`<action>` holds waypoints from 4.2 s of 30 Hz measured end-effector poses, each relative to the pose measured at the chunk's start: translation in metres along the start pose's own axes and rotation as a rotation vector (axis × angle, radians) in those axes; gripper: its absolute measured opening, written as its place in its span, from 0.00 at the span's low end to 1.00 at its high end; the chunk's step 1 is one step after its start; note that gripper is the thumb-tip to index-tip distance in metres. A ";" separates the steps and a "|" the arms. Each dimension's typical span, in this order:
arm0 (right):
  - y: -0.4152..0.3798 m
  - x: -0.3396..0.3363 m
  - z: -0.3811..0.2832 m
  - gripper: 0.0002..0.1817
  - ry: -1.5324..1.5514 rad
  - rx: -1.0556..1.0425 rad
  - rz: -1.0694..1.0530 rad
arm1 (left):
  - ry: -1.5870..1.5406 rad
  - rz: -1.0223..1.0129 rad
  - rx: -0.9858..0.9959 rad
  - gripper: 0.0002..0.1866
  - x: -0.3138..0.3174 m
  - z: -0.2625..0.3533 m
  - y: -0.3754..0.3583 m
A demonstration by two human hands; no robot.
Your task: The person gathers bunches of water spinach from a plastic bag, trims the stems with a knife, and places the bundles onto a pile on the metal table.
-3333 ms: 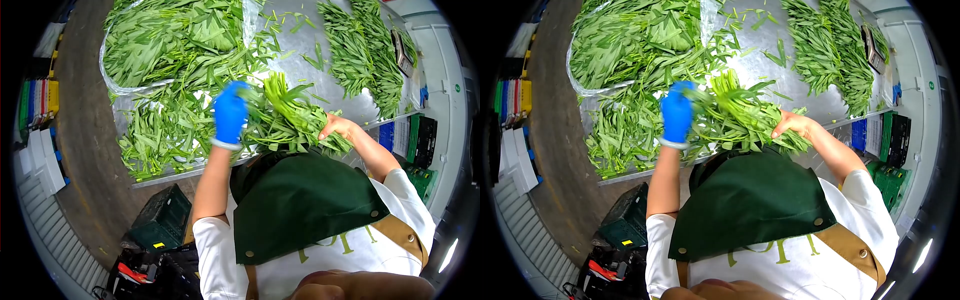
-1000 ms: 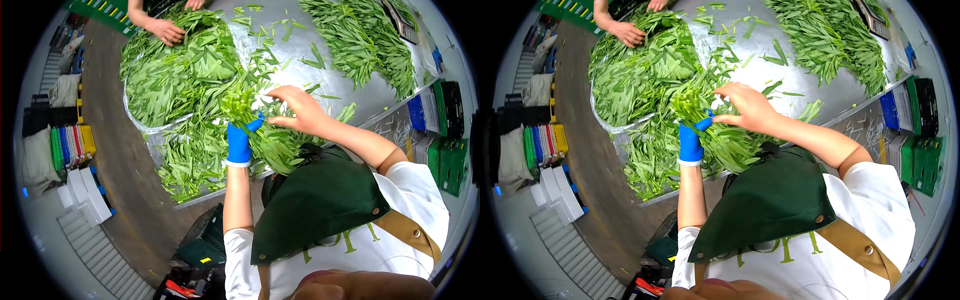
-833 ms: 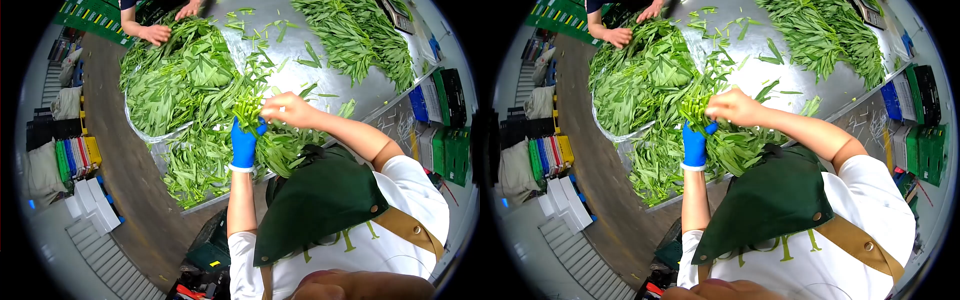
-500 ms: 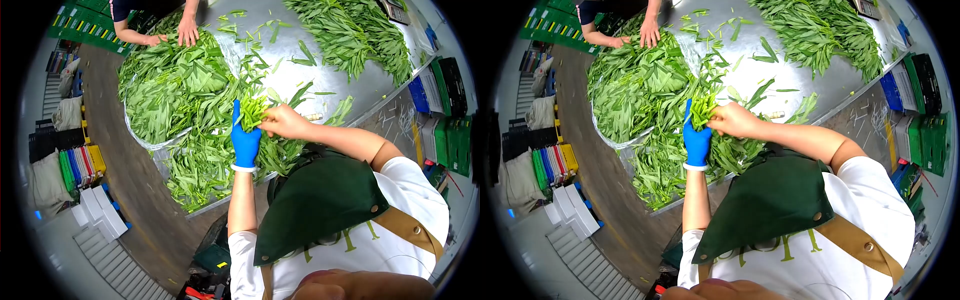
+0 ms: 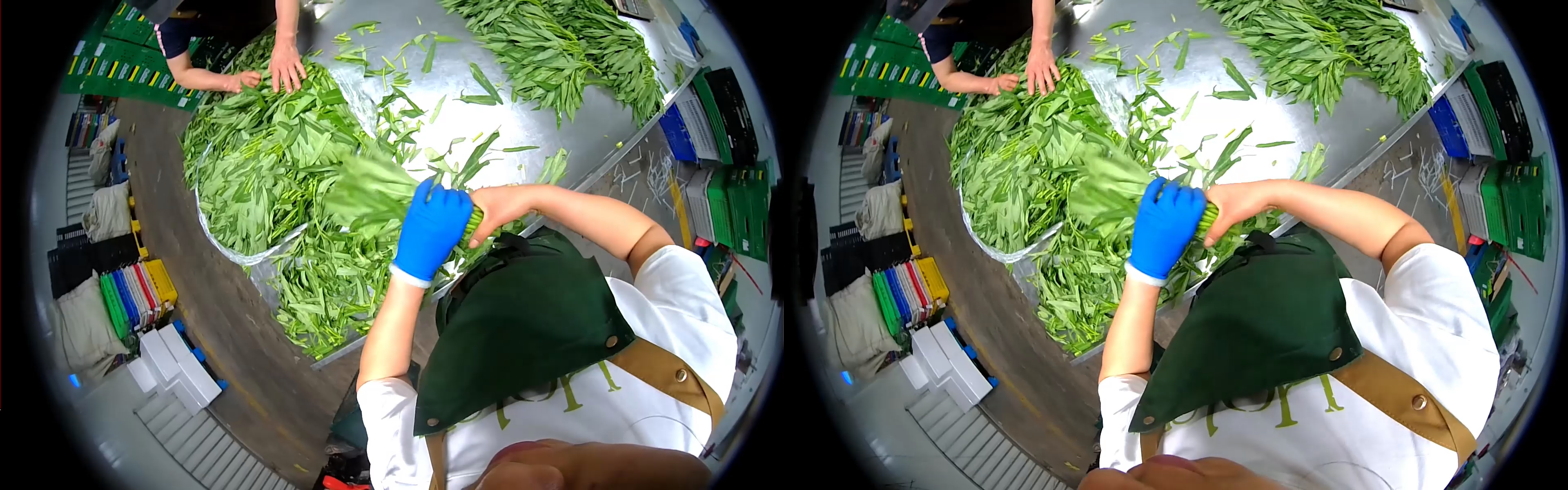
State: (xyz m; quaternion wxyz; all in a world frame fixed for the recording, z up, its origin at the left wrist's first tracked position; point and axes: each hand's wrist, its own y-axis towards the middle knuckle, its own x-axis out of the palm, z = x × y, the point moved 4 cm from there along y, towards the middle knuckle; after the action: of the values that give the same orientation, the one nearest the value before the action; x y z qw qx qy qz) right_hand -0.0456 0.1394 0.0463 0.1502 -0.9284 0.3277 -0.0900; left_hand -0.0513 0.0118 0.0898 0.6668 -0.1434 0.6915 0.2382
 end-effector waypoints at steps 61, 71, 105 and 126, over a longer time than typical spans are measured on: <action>-0.014 -0.014 0.146 0.26 0.691 0.355 0.587 | -2.596 0.087 -1.450 0.18 0.207 0.041 -0.036; -0.011 -0.014 0.142 0.28 0.780 0.308 0.514 | -2.391 0.094 -1.289 0.20 0.208 0.043 -0.052; -0.042 -0.083 0.112 0.14 0.023 0.109 0.423 | -2.699 0.456 -1.336 0.16 0.192 0.021 -0.050; -0.239 -0.394 0.140 0.34 -0.448 0.766 -0.067 | -2.500 0.345 -1.482 0.20 0.201 0.031 -0.016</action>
State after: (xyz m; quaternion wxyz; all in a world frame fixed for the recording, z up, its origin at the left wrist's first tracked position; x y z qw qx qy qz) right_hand -0.1727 0.5973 -0.0319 0.5478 -0.8124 0.1995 -0.0063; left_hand -0.0303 0.0389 -0.1115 0.5585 -0.0677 -0.5953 0.5737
